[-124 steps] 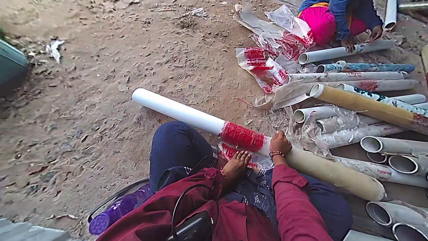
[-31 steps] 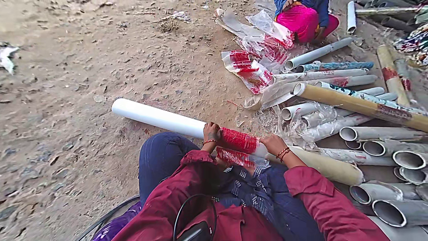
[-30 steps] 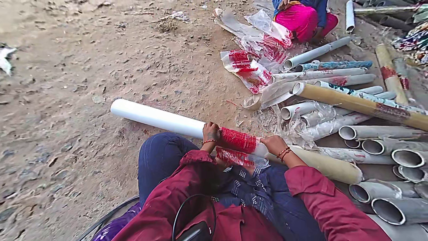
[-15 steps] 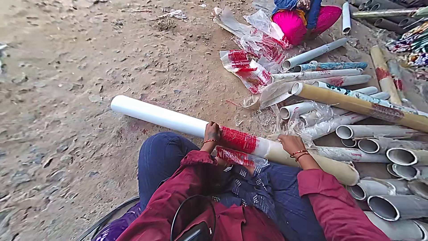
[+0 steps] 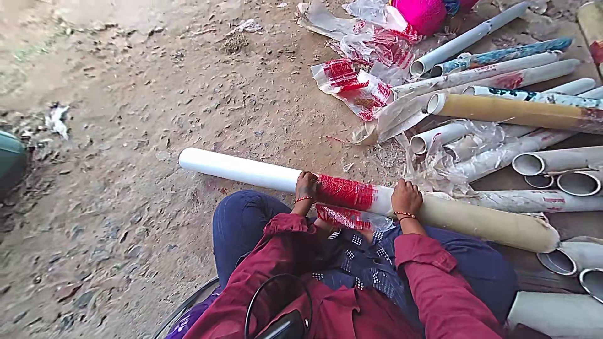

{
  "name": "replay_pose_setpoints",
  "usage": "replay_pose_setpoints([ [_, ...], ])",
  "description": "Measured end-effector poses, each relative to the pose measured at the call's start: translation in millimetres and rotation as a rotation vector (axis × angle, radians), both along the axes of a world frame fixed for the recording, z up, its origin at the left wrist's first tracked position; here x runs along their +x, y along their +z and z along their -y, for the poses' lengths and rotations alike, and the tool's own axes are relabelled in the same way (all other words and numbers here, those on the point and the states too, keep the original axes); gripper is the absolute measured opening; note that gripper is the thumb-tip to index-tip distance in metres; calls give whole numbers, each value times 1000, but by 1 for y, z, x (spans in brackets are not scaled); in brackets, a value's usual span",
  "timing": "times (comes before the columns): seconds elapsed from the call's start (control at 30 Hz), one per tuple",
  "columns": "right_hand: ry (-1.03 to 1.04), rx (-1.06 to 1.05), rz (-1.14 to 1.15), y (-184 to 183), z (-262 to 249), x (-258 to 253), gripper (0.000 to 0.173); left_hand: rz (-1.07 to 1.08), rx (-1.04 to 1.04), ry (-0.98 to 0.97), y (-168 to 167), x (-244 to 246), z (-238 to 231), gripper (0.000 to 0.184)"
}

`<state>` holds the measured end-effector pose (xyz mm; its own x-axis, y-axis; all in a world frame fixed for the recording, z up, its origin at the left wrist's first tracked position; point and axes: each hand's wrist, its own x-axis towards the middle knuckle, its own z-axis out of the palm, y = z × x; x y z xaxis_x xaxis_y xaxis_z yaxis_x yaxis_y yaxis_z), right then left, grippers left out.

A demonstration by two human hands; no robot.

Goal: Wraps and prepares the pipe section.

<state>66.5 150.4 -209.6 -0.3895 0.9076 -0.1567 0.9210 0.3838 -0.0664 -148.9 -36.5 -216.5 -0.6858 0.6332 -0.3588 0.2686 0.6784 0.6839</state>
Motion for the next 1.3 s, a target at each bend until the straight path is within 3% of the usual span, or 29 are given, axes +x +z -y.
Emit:
replay_pose_setpoints([
  [0.53,8,-9,-72,-4,-1,-1,32,-91,93,112,-10,10,-4,21],
  [0.87,-3,-11,-101,-5,-1,0,31,-144,-47,22,-11,6,-9,23],
  [1.07,-1,-3,-119,-9,-5,3,31,-48,34,-57,-8,0,-1,23],
  [1.2,-8,-8,-128,-11,-5,2,32,-113,96,58,-4,-1,5,24],
  [1.3,-4,-9,-126,-10,-6,2,32,-150,88,-50,-10,-2,6,28],
])
